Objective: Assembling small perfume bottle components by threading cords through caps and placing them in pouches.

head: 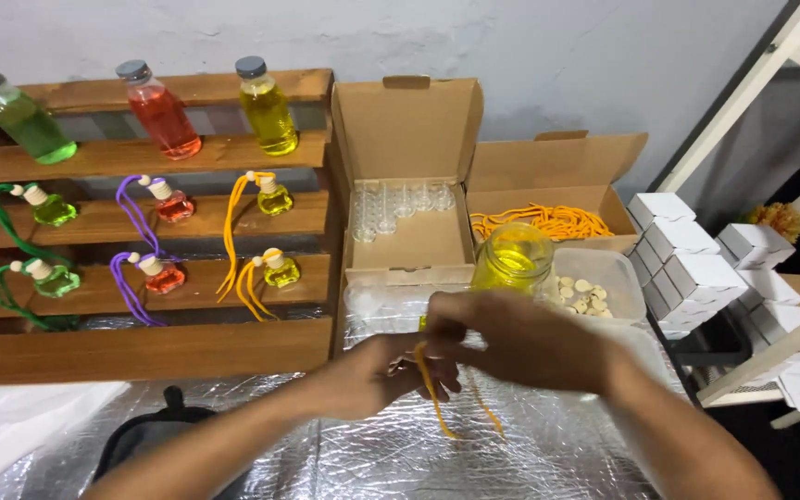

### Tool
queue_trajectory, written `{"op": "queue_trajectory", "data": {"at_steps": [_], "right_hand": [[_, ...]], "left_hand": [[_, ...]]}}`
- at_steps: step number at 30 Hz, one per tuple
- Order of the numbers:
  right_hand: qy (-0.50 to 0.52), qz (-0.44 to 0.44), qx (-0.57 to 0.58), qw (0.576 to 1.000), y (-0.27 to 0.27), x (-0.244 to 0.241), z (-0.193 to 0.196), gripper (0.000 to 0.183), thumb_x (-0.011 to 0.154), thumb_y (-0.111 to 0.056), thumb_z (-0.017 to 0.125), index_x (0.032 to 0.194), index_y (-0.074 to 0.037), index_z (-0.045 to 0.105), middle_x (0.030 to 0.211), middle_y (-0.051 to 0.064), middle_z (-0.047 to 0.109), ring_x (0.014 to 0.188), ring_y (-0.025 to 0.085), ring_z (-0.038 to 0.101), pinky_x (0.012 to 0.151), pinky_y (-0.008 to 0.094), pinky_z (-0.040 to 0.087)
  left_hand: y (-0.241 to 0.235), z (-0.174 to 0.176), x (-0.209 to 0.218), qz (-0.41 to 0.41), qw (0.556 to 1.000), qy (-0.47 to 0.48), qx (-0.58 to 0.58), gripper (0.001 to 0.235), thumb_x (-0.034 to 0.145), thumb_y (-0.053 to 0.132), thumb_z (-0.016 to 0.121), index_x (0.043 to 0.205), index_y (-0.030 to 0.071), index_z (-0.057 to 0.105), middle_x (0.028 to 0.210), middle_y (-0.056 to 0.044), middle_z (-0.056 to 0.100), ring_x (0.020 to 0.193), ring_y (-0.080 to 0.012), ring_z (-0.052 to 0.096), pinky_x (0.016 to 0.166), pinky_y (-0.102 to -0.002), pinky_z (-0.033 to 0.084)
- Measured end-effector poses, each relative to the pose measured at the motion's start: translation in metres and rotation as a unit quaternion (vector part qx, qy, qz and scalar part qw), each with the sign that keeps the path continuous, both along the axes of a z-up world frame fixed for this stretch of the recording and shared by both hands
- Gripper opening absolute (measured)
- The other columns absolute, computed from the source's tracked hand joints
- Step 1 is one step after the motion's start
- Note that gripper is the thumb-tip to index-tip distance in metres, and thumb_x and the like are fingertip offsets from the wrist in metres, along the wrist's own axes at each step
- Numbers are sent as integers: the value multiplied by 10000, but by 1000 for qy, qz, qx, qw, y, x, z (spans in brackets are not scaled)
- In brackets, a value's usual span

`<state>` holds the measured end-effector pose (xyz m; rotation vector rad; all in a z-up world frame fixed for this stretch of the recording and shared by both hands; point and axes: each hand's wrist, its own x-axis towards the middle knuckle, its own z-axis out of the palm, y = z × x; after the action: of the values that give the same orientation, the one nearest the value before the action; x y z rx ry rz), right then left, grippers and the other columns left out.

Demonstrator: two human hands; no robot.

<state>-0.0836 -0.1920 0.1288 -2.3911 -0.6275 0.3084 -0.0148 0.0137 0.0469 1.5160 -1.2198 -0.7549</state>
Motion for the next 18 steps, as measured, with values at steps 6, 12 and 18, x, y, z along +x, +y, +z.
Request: {"op": "queue_trajectory", "data": {"at_steps": [6, 12, 18], "right_hand": [[25, -238, 171, 956, 10, -19, -143, 133, 899, -300, 715, 960, -183, 730, 894, -18, 763, 811, 117, 702, 752, 275, 560], [9, -335, 262, 905, 12, -25, -158, 115, 874, -232, 743, 926, -130, 753, 902, 21, 786, 885, 146, 747, 811, 290, 566], [89, -336, 389, 853, 7, -9, -163, 82, 910, -58, 710, 972, -6, 697, 852, 173, 813, 787, 265, 797, 720, 358, 674]], "left_hand": [[-11, -84, 14, 181, 921, 345, -30, 131, 966, -9, 530, 1024, -16, 647, 971, -203, 746, 909, -326, 738, 823, -367, 640], [-5, -93, 6, 180, 928, 321, -59, 148, 993, 108, 586, 1037, -12, 659, 949, -173, 735, 888, -303, 738, 866, -398, 638], [-6, -92, 4, 167, 949, 243, -113, 76, 1015, 81, 610, 1029, 7, 621, 842, -157, 720, 806, -249, 704, 748, -351, 572]]}}
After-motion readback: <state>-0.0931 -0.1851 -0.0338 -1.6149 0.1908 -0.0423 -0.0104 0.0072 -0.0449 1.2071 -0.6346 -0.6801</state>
